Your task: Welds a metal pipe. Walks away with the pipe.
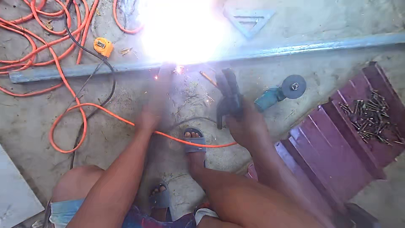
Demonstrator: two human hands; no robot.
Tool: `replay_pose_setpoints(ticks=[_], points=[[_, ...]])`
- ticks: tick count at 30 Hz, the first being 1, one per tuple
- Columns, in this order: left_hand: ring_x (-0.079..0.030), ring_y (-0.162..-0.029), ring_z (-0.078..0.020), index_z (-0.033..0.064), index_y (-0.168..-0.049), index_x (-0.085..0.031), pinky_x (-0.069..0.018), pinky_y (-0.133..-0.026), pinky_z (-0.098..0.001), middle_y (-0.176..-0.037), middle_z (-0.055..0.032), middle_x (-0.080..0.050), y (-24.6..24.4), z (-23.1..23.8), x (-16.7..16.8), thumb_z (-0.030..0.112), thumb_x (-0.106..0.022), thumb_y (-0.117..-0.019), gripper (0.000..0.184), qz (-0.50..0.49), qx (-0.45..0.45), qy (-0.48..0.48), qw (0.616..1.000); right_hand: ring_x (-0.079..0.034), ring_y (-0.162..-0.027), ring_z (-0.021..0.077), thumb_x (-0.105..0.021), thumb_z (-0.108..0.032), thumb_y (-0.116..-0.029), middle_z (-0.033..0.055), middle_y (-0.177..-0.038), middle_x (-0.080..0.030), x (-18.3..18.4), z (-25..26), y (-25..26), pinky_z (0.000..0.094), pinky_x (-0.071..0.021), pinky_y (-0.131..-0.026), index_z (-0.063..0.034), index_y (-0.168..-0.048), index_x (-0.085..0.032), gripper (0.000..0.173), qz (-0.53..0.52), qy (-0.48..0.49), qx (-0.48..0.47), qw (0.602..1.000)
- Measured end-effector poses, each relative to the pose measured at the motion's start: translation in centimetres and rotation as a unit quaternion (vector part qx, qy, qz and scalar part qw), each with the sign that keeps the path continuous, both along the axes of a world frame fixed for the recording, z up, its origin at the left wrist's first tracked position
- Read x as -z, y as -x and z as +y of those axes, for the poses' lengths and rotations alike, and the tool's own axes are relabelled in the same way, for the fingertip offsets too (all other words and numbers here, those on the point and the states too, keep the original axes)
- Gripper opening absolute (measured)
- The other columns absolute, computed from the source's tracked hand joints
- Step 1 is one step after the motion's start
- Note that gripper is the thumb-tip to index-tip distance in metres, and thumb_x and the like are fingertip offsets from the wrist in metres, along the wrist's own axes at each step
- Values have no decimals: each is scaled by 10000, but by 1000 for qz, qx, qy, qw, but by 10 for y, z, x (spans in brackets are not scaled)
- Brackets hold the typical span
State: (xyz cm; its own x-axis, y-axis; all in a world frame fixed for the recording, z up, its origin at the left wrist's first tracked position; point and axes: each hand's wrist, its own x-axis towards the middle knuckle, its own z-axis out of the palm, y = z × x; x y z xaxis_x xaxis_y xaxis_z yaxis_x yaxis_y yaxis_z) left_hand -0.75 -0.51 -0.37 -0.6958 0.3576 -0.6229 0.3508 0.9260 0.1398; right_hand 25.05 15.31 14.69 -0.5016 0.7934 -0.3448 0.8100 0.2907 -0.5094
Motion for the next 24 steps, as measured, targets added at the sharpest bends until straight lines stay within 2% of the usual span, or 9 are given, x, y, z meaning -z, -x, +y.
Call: replay_pose_setpoints(ticks=[3,7,12,15,21,24], points=[[-687,-1085,-453,58,-1426,-479,-533,-876,-689,-1181,-255,-688,1,3,-2,453,-797,-858,762,-2,1,13,1000,-684,-732,323,-656,-187,-937,135,-843,-677,2,0,0,576,-541,-624,-93,-1388,-505,485,4,-13,-5,1000],[-690,-1090,-442,72,-1452,-470,-534,-883,-679,-1177,-241,-697,1,5,-4,451,-792,-857,776,-5,-4,16,1000,-689,-760,342,-665,-176,-940,157,-869,-684,-1,-2,0,582,-543,-646,-78,-1410,-496,509,1,-15,-3,1000],[-698,-1080,-439,81,-1474,-449,-540,-883,-674,-1181,-233,-702,2,3,-2,453,-797,-856,801,0,-1,16,1000,-679,-705,320,-648,-196,-944,131,-816,-671,1,-2,2,559,-536,-599,-89,-1373,-511,463,-4,-28,-6,1000],[-694,-1076,-442,87,-1452,-467,-535,-873,-685,-1180,-240,-695,1,4,-4,430,-799,-851,768,-1,-5,10,1000,-685,-722,323,-637,-186,-942,136,-841,-681,4,-1,2,565,-540,-614,-92,-1403,-504,489,3,-26,-4,1000],[-694,-1073,-447,88,-1448,-463,-540,-861,-675,-1173,-239,-695,2,2,-2,444,-800,-845,777,0,-3,13,1000,-681,-713,325,-645,-187,-942,134,-823,-672,5,1,6,567,-534,-598,-93,-1364,-512,453,-8,-24,-6,1000],[-695,-1072,-449,92,-1457,-463,-537,-868,-686,-1165,-245,-699,1,3,-4,448,-808,-843,789,0,-10,10,1000,-683,-723,321,-648,-182,-939,135,-834,-675,3,0,4,563,-540,-610,-89,-1381,-510,472,1,-18,-9,1000]])
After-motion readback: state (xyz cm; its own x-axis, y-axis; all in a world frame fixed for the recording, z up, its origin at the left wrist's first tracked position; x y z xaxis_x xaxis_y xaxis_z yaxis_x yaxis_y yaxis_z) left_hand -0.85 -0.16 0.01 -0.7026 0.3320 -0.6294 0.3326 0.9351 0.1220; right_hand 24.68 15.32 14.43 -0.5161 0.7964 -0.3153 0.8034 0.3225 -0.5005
